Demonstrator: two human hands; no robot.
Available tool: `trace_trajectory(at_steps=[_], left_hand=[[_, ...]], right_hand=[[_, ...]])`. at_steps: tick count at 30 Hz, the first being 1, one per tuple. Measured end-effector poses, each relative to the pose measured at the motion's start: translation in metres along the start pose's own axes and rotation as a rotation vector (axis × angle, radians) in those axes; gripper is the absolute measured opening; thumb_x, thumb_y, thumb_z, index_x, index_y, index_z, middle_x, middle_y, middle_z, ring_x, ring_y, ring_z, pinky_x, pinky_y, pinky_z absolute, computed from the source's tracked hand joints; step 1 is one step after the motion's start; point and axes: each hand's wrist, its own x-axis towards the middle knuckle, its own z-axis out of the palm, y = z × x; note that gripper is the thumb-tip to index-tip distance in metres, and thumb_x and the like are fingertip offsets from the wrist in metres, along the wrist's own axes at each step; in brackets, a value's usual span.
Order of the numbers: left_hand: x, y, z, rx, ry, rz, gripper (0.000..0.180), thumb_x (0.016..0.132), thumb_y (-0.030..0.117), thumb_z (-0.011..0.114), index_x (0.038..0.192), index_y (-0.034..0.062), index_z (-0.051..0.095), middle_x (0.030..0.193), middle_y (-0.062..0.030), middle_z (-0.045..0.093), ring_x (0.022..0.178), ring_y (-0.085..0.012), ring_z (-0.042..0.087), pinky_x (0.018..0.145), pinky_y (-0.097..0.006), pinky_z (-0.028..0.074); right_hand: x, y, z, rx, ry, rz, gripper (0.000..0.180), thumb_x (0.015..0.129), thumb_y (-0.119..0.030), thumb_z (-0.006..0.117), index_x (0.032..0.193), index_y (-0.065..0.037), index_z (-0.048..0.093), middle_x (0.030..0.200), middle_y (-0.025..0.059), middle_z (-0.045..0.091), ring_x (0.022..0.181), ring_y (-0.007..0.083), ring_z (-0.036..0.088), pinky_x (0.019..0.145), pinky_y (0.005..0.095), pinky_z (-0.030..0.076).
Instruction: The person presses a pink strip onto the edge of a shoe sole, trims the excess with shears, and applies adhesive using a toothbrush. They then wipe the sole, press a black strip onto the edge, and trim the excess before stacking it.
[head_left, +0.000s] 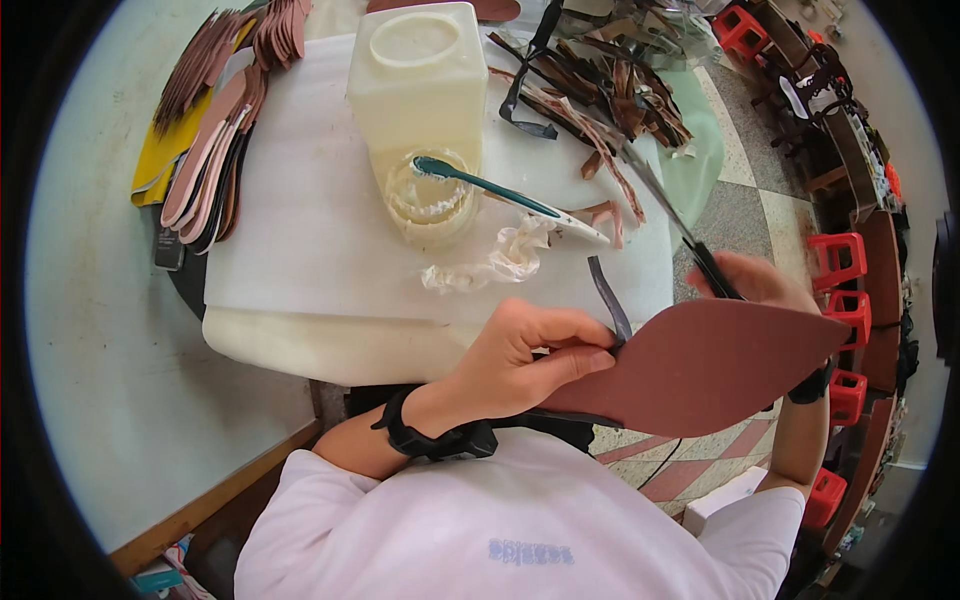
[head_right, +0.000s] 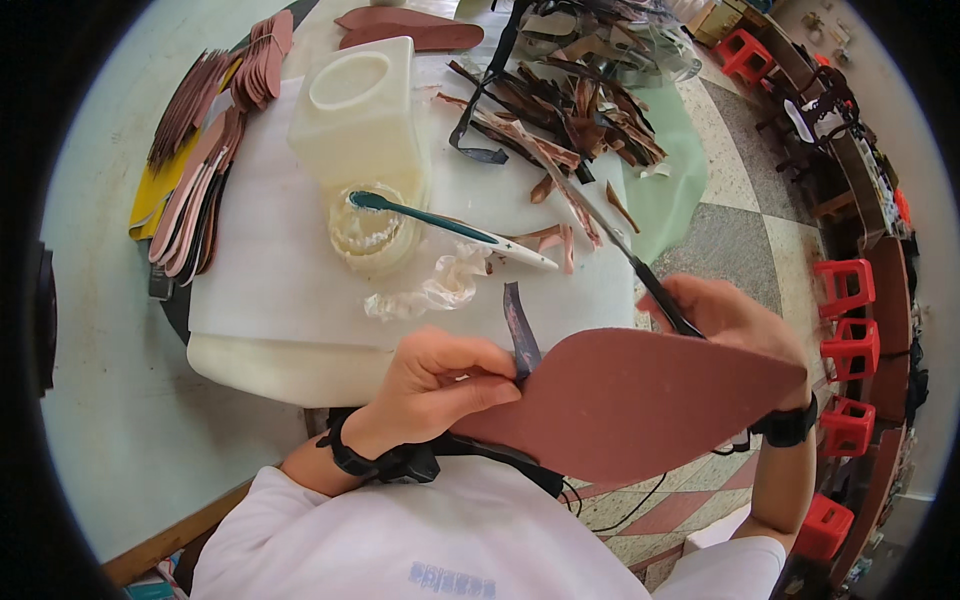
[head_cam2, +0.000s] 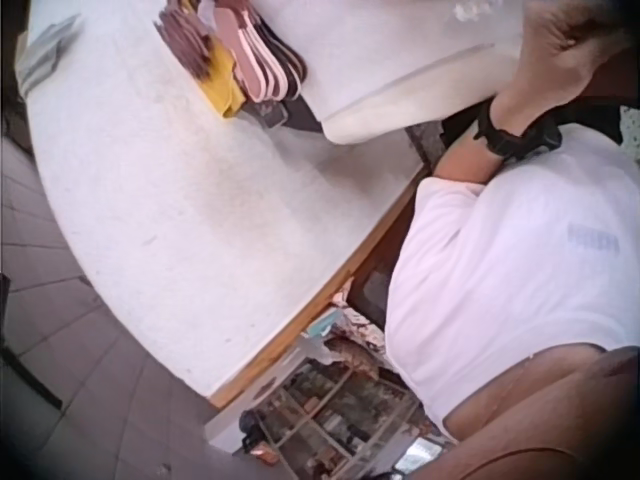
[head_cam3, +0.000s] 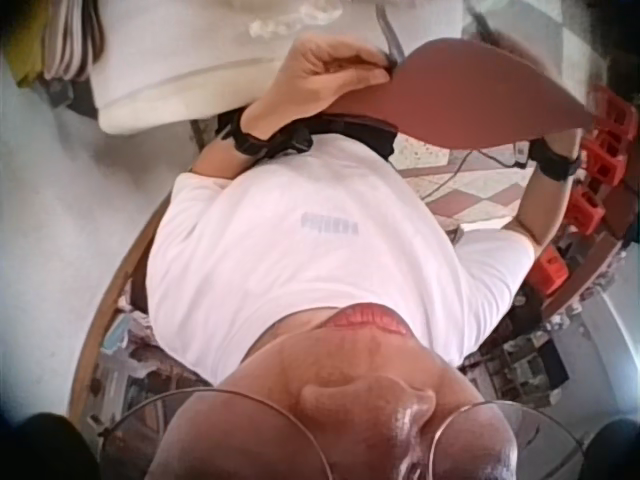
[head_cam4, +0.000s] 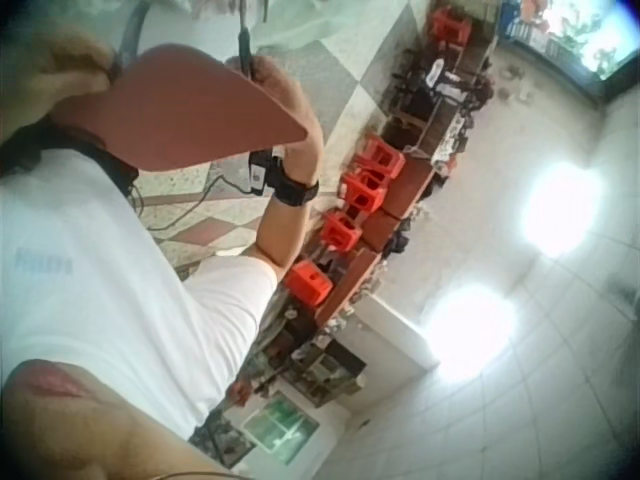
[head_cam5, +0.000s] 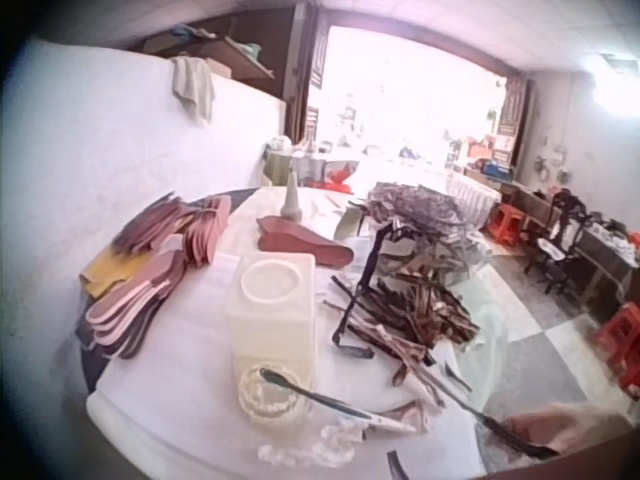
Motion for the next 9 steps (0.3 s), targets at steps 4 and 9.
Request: trace_trajectory(at_steps=[4,9], left_hand=[[-0.005,0.006,-0.006,0.186,-0.006,0.106,0.005,0.079,-0.003,0.062,0.083,-0.0008,0.063,0.063,-0.0015,0.058,0.056,-0.0043,0.048,0.052,-0.020,0.038],[-0.003,0.007,-0.009,0.141,-0.060,0.104,0.005,0.079,-0.004,0.062,0.081,-0.0001,0.063,0.064,-0.0020,0.058,0.057,-0.0047,0.049,0.053,-0.020,0.038]], right_hand=[[-0.014,0.035,-0.013,0.273,-0.131,-0.060,0.041,0.075,-0.026,0.074,0.098,0.002,0.056,0.084,0.0022,0.058,0.080,0.0082,0.053,0.073,0.0223,0.043],[-0.071,0.120,-0.006,-0.090,0.383,0.062,0.053,0.073,-0.043,0.072,0.097,0.002,0.058,0.084,0.0027,0.061,0.078,0.0099,0.055,0.072,0.0234,0.045]])
